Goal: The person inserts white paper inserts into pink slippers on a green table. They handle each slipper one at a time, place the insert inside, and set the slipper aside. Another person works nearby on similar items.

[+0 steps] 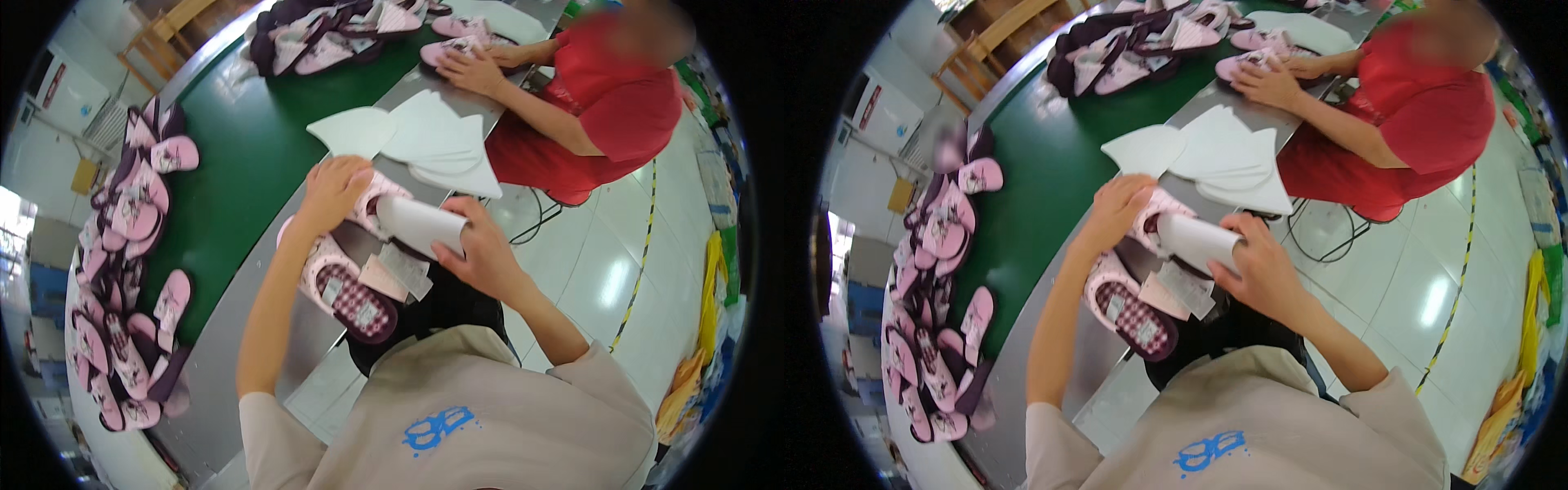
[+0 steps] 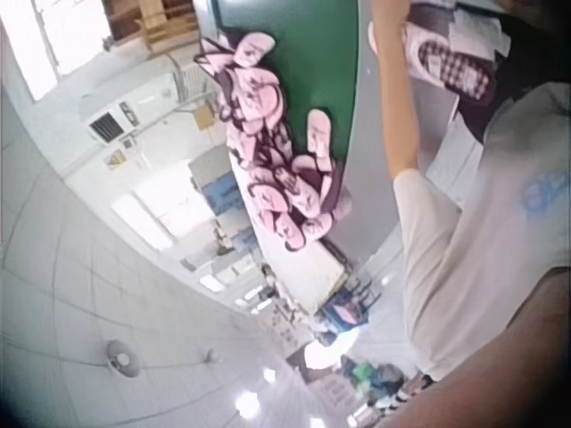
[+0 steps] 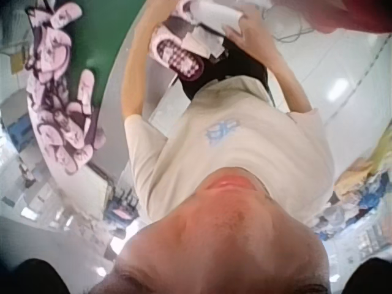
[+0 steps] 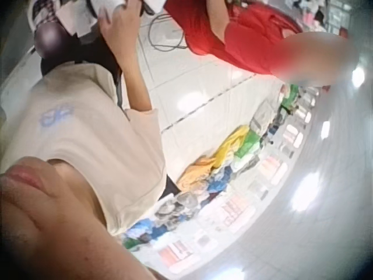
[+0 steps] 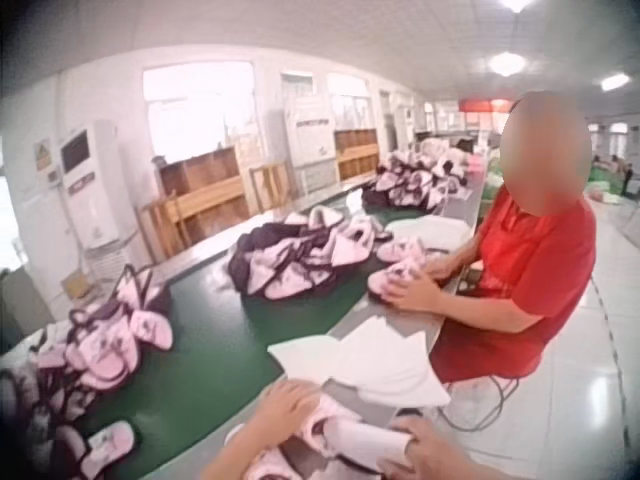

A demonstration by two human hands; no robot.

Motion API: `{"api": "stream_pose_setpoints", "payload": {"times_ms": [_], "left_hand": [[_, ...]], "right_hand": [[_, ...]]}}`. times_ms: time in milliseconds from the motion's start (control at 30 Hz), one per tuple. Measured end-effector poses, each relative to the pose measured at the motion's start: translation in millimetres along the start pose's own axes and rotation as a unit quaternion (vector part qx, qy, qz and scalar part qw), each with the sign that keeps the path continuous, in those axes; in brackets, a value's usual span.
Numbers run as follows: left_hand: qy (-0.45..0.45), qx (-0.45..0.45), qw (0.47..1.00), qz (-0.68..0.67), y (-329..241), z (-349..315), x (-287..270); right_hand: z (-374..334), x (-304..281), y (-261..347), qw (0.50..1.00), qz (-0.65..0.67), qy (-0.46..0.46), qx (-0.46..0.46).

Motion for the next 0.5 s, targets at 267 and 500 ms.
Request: {"api": "stream_pose_setpoints", "payload": {"times_ms": [267,500], "left_hand": [[0.022,-0.098,0.995,-0.002,4.1,-4.0,-4.9],[0.023,-0.132,0.991,-0.001,-0.5,0.6,-6.2]], "right_hand": [[50.2,49.6,-17.8,0.993,-0.085,-0.025,-0.077],[86.9,77.5,-23.9,0.984,-0.131,0.000,-0.120]]}}
Point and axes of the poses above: each hand's wrist, its own z-axis towards the middle knuckle, its own x-axis out of the palm, y = z × x, the point moved 1 cm from there along z, towards the middle knuckle, and after that the axes turned 10 degrees about z, right-handed, at the moved point
